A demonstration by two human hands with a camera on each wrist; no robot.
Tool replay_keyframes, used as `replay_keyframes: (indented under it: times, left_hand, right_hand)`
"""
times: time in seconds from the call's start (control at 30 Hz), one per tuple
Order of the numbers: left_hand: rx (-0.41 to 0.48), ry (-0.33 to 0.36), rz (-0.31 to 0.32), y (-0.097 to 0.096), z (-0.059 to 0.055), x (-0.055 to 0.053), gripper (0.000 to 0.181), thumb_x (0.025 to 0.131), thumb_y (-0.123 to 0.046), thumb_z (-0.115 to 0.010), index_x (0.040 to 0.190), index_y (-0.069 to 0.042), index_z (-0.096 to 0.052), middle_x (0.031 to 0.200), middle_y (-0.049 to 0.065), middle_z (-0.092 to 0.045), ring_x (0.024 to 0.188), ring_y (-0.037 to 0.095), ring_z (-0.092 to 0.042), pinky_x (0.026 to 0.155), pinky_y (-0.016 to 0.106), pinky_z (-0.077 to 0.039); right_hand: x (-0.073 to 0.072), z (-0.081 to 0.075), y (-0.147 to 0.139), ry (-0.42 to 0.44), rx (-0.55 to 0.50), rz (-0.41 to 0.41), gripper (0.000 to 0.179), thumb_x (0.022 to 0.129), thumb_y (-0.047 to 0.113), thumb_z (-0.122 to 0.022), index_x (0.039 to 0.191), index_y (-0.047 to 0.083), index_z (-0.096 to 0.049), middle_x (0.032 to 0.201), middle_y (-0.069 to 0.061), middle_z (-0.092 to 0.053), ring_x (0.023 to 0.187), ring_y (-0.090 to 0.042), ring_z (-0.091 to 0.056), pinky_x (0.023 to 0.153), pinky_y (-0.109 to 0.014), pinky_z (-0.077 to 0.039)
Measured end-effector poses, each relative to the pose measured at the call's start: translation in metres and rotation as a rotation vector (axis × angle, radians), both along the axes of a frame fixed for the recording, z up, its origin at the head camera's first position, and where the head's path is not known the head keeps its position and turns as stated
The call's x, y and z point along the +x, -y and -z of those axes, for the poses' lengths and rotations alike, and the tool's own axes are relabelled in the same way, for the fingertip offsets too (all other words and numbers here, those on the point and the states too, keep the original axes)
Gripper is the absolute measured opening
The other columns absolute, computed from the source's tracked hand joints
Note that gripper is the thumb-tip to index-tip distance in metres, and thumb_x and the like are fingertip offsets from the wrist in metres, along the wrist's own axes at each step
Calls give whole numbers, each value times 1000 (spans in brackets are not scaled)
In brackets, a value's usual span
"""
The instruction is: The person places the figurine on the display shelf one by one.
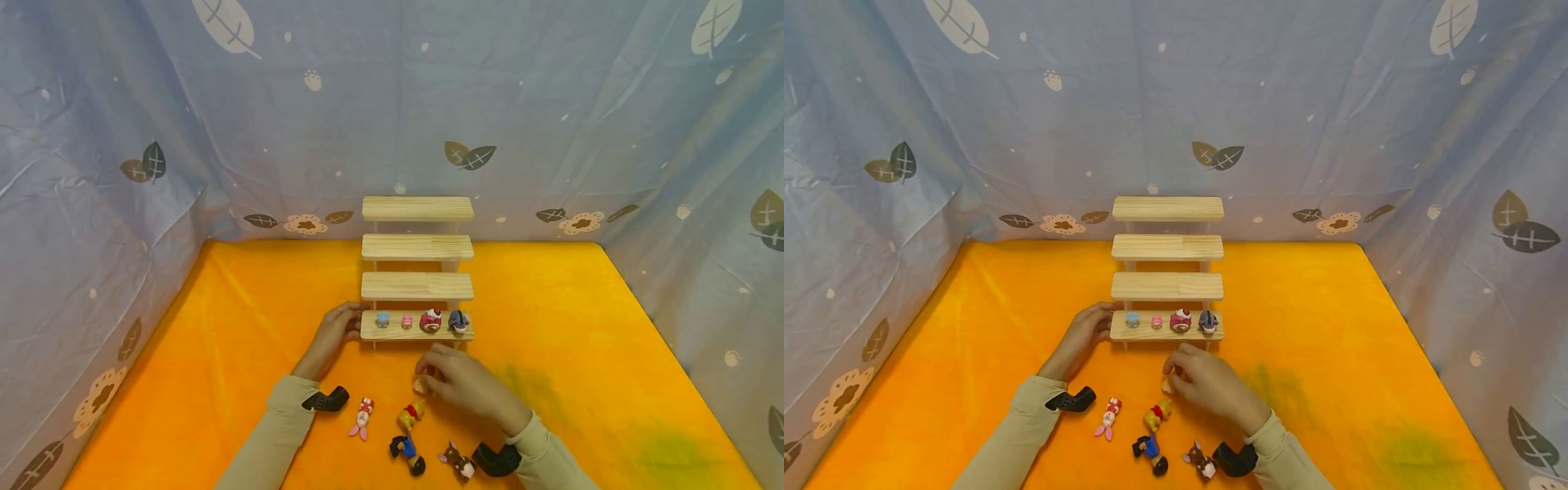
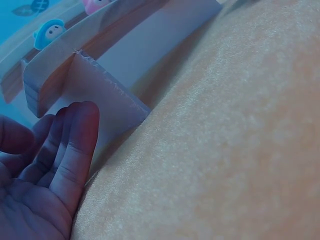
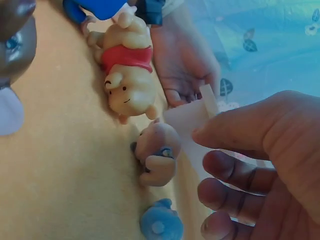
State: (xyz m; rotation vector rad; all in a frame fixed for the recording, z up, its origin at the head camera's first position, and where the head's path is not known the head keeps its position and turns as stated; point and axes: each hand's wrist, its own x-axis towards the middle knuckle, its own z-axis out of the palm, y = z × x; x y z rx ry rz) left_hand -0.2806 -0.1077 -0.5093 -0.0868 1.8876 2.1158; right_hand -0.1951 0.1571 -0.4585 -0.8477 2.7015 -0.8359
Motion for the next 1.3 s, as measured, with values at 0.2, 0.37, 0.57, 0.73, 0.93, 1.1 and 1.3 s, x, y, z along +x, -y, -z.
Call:
replay_keyframes:
  times: [0.2, 0.37, 0.57, 0.73, 0.93, 1.1, 1.3]
  left_hand:
    - [14, 5, -4, 0, 0, 1, 36, 107, -13, -39, 133, 2, -59, 104, 8, -66, 83, 13, -62, 69, 23, -53]
    - [19, -7, -6, 0, 0, 1, 36, 107, -12, -39, 133, 3, -59, 103, 7, -65, 82, 12, -61, 68, 23, -53]
    - [20, -6, 1, 0, -1, 0, 37, 107, -12, -38, 133, 4, -58, 102, 6, -65, 82, 12, -61, 68, 22, -53]
    - [15, 2, 1, -1, -1, 0, 36, 107, -12, -38, 133, 3, -59, 102, 7, -65, 82, 13, -61, 69, 22, -53]
    - [-1, -2, -1, -1, -1, 1, 36, 108, -17, -39, 131, 1, -60, 102, 6, -63, 83, 14, -58, 69, 23, -51]
    - [0, -8, 1, -1, 0, 0, 37, 108, -17, -39, 132, 2, -59, 101, 5, -62, 83, 14, -58, 69, 23, -51]
    - [-2, -13, 0, 0, 2, -1, 37, 109, -18, -39, 132, 3, -59, 102, 6, -64, 83, 13, -60, 69, 23, -52]
  right_hand:
    - [-1, 5, 2, 24, 23, -15, 5, 99, 20, -66, 103, 20, -70, 95, 9, -64, 76, 0, -49, 68, -22, -46]
    - [0, 7, 1, 36, 19, -18, 7, 99, 27, -67, 102, 22, -71, 94, 12, -63, 77, 2, -51, 69, -21, -47]
    - [2, 5, 1, 40, 66, -22, 13, 95, 33, -71, 104, 24, -72, 93, 12, -60, 74, 4, -48, 64, -18, -45]
    - [4, 5, 3, -20, 114, -33, 15, 96, 33, -70, 107, 23, -72, 100, 10, -64, 80, -2, -54, 68, -22, -48]
    - [5, 6, 5, -58, 127, -45, 15, 98, 30, -67, 109, 22, -73, 105, 8, -69, 92, -6, -63, 75, -28, -54]
    - [5, 8, 4, -85, 97, -109, 16, 101, 25, -63, 111, 22, -75, 106, 9, -69, 92, -4, -64, 76, -24, -55]
    - [7, 9, 4, -109, 94, -141, 14, 99, 22, -66, 109, 24, -75, 107, 10, -67, 91, -3, -63, 74, -21, -54]
